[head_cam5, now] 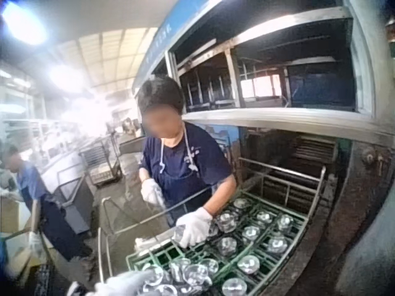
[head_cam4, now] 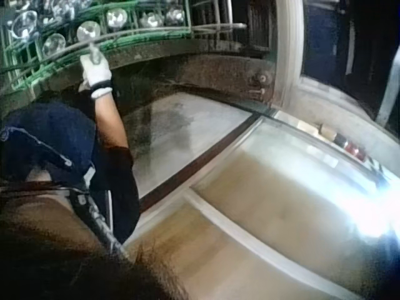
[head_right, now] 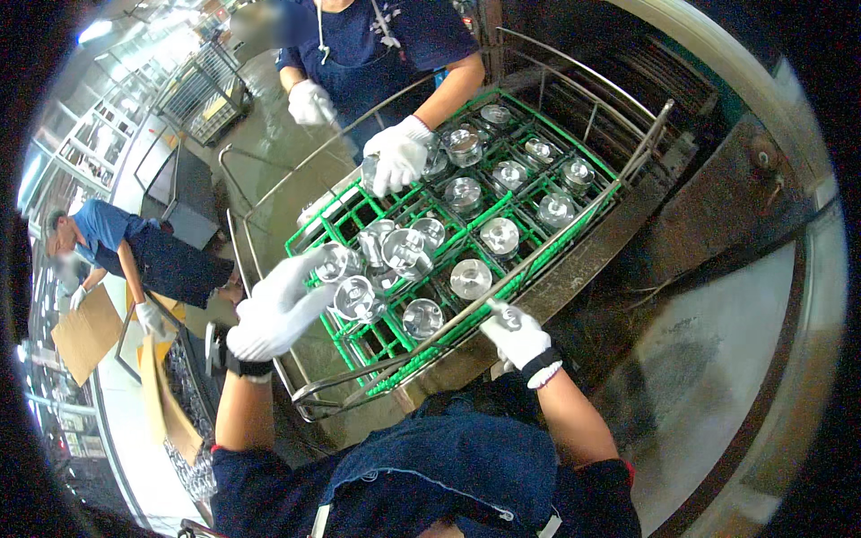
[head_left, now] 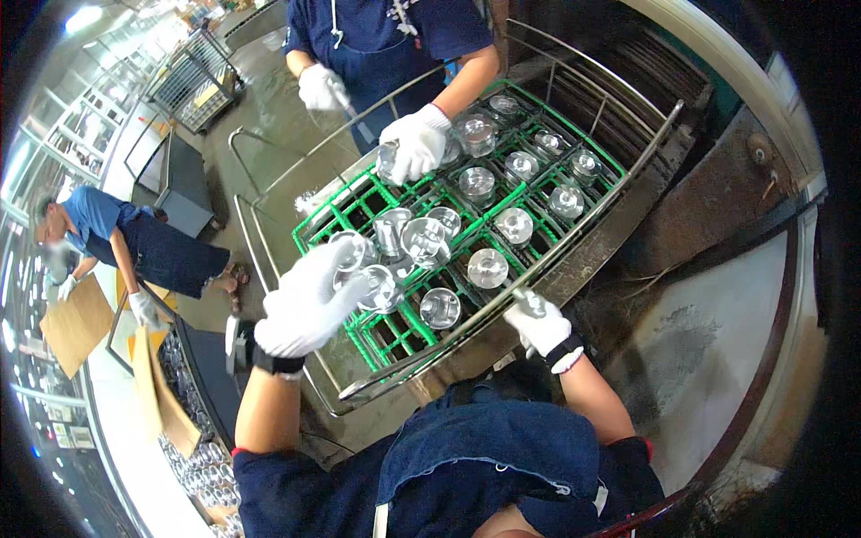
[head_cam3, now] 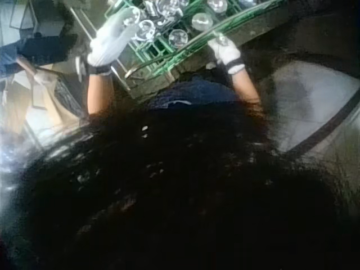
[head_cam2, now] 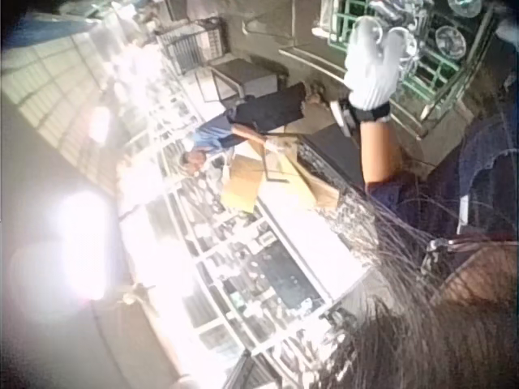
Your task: Inspecting, cleaning with a compressed air gun, and organizing metal components on a table.
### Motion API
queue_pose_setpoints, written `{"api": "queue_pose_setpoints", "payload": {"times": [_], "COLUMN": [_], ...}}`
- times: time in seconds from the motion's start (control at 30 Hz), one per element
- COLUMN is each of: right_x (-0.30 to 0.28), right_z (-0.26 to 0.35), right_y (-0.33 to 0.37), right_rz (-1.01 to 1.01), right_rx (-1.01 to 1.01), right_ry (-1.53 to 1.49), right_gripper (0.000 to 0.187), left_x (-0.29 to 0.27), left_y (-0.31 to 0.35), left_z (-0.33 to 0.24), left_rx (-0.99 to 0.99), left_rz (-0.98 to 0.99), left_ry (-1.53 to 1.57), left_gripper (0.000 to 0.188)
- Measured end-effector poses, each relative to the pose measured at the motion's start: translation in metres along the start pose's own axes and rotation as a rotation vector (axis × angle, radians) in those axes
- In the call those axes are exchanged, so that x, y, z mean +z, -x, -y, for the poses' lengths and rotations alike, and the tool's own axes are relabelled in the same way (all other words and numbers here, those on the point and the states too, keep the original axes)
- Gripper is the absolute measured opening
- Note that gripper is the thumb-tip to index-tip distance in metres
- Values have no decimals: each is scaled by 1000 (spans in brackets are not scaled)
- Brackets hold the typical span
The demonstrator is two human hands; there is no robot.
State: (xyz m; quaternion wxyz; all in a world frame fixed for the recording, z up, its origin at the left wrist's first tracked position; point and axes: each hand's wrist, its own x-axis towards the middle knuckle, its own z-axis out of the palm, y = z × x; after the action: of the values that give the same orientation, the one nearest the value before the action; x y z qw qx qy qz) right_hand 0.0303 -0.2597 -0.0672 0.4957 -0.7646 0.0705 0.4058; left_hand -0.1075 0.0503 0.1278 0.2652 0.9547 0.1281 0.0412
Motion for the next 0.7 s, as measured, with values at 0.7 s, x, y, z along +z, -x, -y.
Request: {"api": "queue_pose_setpoints", "payload": {"times": [0.7], "right_x": [48], "right_z": [18], "right_y": [-43], "right_rz": [390], "right_rx": [-251], "right_ry": [2], "right_gripper": [24], "left_x": [179], "left_y": [200], "left_z": [73], "left_rx": [-304], "left_rz": [-299], "left_ry": [1160], "left_gripper": [112]}}
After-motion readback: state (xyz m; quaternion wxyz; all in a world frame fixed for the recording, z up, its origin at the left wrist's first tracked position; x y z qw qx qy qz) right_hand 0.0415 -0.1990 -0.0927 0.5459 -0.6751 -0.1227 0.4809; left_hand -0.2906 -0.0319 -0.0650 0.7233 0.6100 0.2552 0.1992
